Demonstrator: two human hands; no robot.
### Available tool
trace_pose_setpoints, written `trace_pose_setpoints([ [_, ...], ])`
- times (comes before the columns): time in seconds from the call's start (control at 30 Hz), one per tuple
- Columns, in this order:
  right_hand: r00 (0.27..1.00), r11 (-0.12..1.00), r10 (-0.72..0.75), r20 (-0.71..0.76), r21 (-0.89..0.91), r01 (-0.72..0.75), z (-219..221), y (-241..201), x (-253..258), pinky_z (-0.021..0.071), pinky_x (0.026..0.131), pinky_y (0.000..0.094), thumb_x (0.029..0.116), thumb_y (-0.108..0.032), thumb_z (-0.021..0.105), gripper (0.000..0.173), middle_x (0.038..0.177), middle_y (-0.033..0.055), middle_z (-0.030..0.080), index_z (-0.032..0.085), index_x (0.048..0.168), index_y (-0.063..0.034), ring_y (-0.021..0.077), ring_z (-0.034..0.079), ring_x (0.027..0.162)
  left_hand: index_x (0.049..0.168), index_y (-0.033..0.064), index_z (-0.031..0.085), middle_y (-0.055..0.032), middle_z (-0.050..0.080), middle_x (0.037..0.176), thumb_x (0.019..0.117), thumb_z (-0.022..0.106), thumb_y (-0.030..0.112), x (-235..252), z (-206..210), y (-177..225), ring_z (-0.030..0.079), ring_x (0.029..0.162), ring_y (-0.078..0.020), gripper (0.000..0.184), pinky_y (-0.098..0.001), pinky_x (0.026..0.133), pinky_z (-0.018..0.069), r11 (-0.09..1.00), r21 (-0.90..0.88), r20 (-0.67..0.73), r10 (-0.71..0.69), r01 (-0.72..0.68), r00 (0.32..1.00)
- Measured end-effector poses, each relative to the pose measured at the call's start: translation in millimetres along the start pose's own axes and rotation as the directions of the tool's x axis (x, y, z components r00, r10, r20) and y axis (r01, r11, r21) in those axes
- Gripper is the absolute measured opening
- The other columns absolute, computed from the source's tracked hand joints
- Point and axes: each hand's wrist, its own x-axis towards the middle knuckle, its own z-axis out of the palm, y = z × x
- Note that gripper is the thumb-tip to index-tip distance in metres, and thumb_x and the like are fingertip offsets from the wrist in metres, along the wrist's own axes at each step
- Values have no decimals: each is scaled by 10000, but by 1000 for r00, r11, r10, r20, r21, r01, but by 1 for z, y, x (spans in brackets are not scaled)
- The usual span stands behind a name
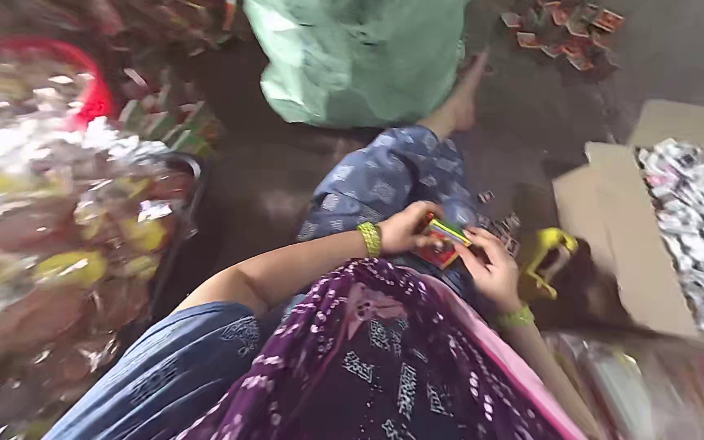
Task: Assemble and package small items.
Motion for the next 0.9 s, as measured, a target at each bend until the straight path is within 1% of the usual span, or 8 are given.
trace_pose_setpoints([
  [0.13,997,1000,-17,70,-23,18,-6,3,-1,552,1021,377,968,-194,715,232,1217,174,698,728,1110,-11,231,655,1195,1317,-35,549,-213,541,1416,936,751,214,1,3,-9,590,1271,-241,498,-394,1057,521,996,20,3,92,-92,996],
  [0.23,990,999,30,141,-38,-25,-25,6,3,551,1028,395,989,-237,687,274,1274,148,675,734,1164,-32,224,632,1229,1308,-26,563,-200,554,1402,970,709,209,2,4,-9,595,1265,-230,437,-385,1054,529,990,49,-20,134,-133,991],
  [0.33,984,967,180,-2,-183,-177,-57,16,1,582,953,368,992,-259,674,280,1229,108,698,729,1176,-55,177,670,1137,1233,-8,614,-177,570,1393,998,660,204,0,3,-7,589,1270,-223,320,-387,1055,523,990,59,-78,129,-125,989],
  [0.4,919,879,347,-186,-277,-388,-85,32,-7,590,887,381,987,-249,674,279,1164,121,710,721,1180,-53,181,695,1030,1203,3,633,-165,566,1400,1006,643,200,-1,2,-9,570,1296,-227,278,-394,1070,514,991,54,-88,130,-125,988],
  [0.43,864,818,426,-268,-295,-494,-101,40,-13,582,907,405,983,-233,676,285,1168,138,711,710,1194,-45,203,698,1038,1195,8,639,-164,561,1408,1004,646,199,-2,2,-10,569,1298,-226,270,-393,1063,519,991,46,-91,128,-124,988],
  [0.57,626,525,662,-412,-341,-780,-155,70,-44,485,1062,517,986,-191,653,330,1273,183,681,675,1261,-11,305,640,1214,1156,14,660,-158,549,1430,1010,618,197,-1,2,-12,552,1320,-232,237,-407,1073,509,990,33,-99,143,-140,985],
  [0.77,507,378,817,-276,-408,-831,-165,97,-77,428,1110,563,1080,-252,499,348,1279,172,691,665,1311,-51,334,613,1264,1122,30,668,-141,553,1416,1017,587,212,0,1,-13,554,1308,-214,225,-398,1066,508,993,10,-104,115,-115,988],
  [0.9,458,374,844,-280,-305,-876,-156,112,-80,423,1116,549,1067,-285,543,379,1333,198,651,641,1334,-34,338,589,1289,1129,38,661,-132,559,1401,1021,577,215,-2,2,-13,569,1281,-206,223,-399,1044,520,995,-10,-109,98,-100,989],
])
